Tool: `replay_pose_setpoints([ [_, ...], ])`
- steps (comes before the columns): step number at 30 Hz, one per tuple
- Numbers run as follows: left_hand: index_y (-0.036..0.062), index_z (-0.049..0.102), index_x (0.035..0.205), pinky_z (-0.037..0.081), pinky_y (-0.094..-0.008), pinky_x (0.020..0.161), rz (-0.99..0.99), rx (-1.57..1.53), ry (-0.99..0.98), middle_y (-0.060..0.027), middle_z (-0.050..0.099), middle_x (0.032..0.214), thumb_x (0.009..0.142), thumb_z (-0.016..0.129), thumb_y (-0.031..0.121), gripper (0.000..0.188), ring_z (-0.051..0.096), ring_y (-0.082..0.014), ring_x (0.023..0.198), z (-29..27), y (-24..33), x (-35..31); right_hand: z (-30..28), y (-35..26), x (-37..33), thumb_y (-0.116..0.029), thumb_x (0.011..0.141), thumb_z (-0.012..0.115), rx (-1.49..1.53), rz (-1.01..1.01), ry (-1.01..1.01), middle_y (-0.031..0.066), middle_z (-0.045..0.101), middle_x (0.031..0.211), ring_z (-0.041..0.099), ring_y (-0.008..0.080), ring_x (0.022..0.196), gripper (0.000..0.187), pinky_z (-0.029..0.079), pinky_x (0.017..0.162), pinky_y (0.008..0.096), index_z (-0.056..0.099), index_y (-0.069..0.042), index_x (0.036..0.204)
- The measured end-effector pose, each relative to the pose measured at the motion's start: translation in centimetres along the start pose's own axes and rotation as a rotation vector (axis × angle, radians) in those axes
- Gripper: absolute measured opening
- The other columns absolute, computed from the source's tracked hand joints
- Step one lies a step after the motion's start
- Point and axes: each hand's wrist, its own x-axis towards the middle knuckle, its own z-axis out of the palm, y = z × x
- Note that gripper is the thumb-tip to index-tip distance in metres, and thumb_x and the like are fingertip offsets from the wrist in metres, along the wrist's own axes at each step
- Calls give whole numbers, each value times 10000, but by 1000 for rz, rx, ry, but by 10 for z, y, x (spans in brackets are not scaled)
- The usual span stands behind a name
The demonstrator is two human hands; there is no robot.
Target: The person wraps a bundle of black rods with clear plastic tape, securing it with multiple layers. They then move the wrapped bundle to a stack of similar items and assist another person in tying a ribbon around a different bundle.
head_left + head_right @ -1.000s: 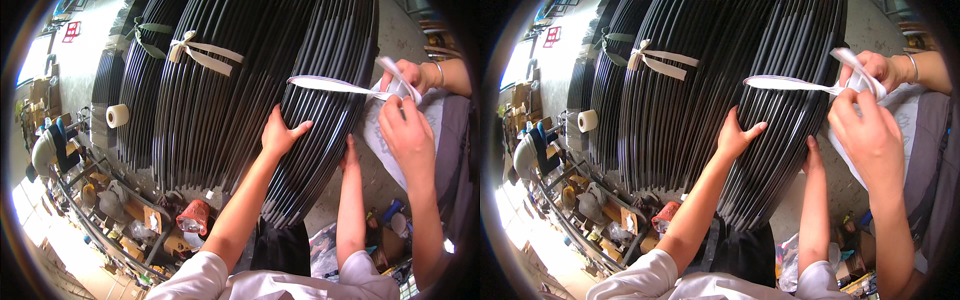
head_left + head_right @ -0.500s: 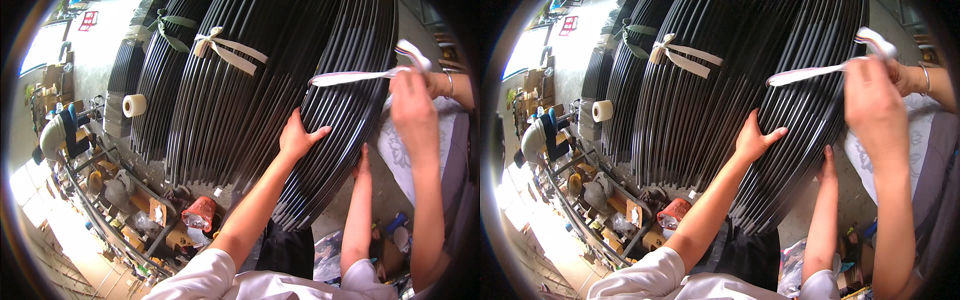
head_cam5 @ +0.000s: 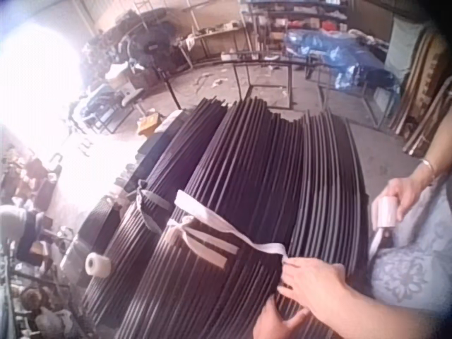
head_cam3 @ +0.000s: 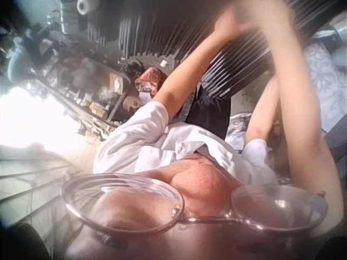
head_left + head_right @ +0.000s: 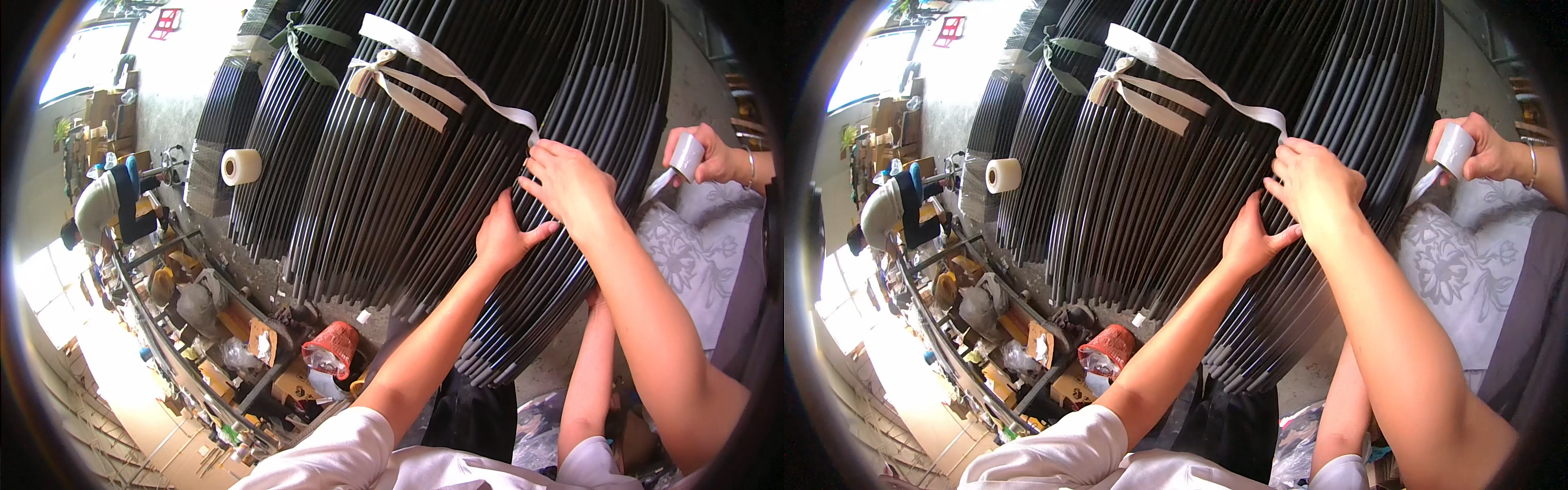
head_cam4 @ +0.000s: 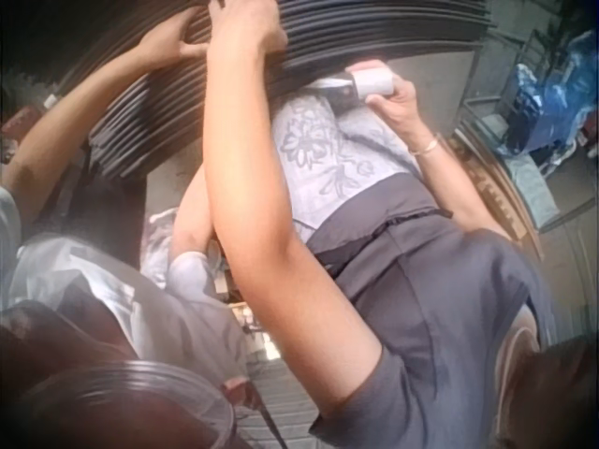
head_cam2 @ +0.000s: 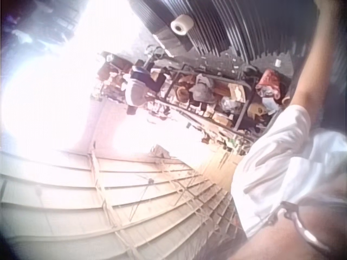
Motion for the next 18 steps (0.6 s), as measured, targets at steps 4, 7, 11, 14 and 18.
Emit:
replay_pose_setpoints([
  [4, -52, 391, 1359, 500, -441, 917, -10, -5, 15, -269, 588, 1214, 636, 811, 598, 1060, 597, -388, 1123, -2, -5, 0, -9, 31, 8, -54, 622, 824, 161, -376, 47, 24, 446, 1453, 323, 191, 1409, 888, 157, 1210, 349, 446, -183, 1416],
  [7, -47, 391, 1360, 498, -444, 920, 0, -21, 15, -271, 586, 1218, 638, 812, 592, 1051, 593, -387, 1129, 0, -5, 1, -5, 26, 9, -99, 548, 883, 262, -339, 61, 1, 460, 1443, 328, 182, 1404, 883, 162, 1208, 337, 523, -188, 1350],
  [11, -79, 387, 1338, 510, -466, 858, 83, 71, 76, -284, 594, 1149, 700, 769, 585, 997, 608, -426, 1039, 0, -9, -2, -22, 24, 16, -103, 381, 932, 305, -309, 8, 10, 516, 1370, 375, 172, 1361, 945, 188, 1198, 326, 581, -190, 1253],
  [14, -108, 391, 1314, 495, -478, 852, 171, 173, 99, -302, 554, 1168, 849, 689, 438, 777, 579, -454, 1022, -2, 8, -12, -32, 22, 25, -131, 343, 954, 236, -356, -109, -23, 505, 1365, 375, 166, 1342, 1012, 210, 1180, 305, 563, -205, 1274],
  [18, -104, 412, 1302, 477, -459, 912, 206, 186, 226, -294, 504, 1250, 875, 673, 250, 613, 552, -437, 1082, 0, 15, -24, -29, 23, 27, -153, 364, 963, 253, -389, -141, -45, 504, 1356, 368, 154, 1341, 1011, 217, 1175, 300, 554, -210, 1288],
])
